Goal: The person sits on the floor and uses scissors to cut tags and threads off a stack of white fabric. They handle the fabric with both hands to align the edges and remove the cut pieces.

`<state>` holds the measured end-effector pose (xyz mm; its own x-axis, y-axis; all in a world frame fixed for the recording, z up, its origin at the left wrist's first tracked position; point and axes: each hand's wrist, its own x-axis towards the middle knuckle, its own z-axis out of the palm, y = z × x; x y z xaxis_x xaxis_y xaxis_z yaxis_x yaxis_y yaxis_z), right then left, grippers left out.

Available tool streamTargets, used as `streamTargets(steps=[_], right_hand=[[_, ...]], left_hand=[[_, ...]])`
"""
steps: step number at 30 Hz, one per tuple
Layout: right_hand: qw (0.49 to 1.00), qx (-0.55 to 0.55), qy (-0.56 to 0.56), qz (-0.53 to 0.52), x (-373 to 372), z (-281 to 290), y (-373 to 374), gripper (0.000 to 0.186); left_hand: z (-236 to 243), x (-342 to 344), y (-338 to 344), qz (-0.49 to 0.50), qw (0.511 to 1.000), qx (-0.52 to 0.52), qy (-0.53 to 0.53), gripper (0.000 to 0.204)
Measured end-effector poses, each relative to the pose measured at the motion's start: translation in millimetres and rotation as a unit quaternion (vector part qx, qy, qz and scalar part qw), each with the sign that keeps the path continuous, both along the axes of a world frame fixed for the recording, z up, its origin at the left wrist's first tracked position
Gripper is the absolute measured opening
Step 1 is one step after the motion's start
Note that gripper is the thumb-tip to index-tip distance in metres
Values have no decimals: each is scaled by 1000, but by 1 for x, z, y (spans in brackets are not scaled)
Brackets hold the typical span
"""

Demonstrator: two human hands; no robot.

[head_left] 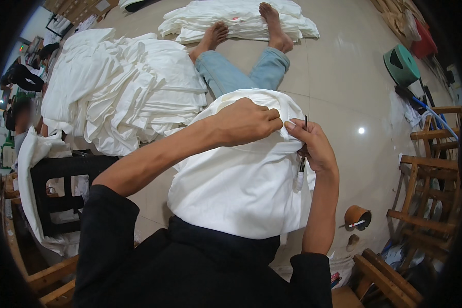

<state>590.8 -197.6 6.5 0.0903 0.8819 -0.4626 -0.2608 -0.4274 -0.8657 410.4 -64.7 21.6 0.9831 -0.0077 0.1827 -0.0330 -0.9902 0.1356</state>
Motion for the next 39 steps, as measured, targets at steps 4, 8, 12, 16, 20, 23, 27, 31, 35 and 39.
streamTargets(steps=[4, 8, 12, 16, 20, 23, 27, 31, 35, 39], right_hand=[[1000, -8, -2, 17, 1, 1, 2, 23], [1000, -5, -2, 12, 2, -9, 3, 21], [1000, 5, 11, -2, 1, -13, 1, 23], [1000, 5, 9, -9, 0, -17, 1, 24], [1000, 1, 4, -11, -1, -13, 0, 27], [1000, 6, 1, -13, -2, -12, -1, 29], [999, 28, 14, -9, -1, -16, -2, 29], [999, 41, 5, 2, -1, -20, -3, 29], [999, 46, 15, -11, -3, -23, -2, 29], [999, 39, 12, -4, -1, -20, -3, 28]], left_hand=[[3, 3, 2, -40, 999, 33, 18, 18], [1, 10, 7, -41, 999, -18, 2, 18], [3, 14, 7, 86, 978, -179, 57, 16], [-1, 10, 7, 119, 953, -279, 22, 16], [-1, 6, 12, 68, 966, -249, 2, 18], [-4, 5, 17, 43, 965, -259, -19, 17], [-3, 6, 19, 64, 945, -321, -4, 14], [-4, 7, 20, 63, 941, -333, -8, 14], [-8, 9, 21, 76, 907, -414, 2, 14], [-7, 7, 25, 80, 875, -478, 26, 13]])
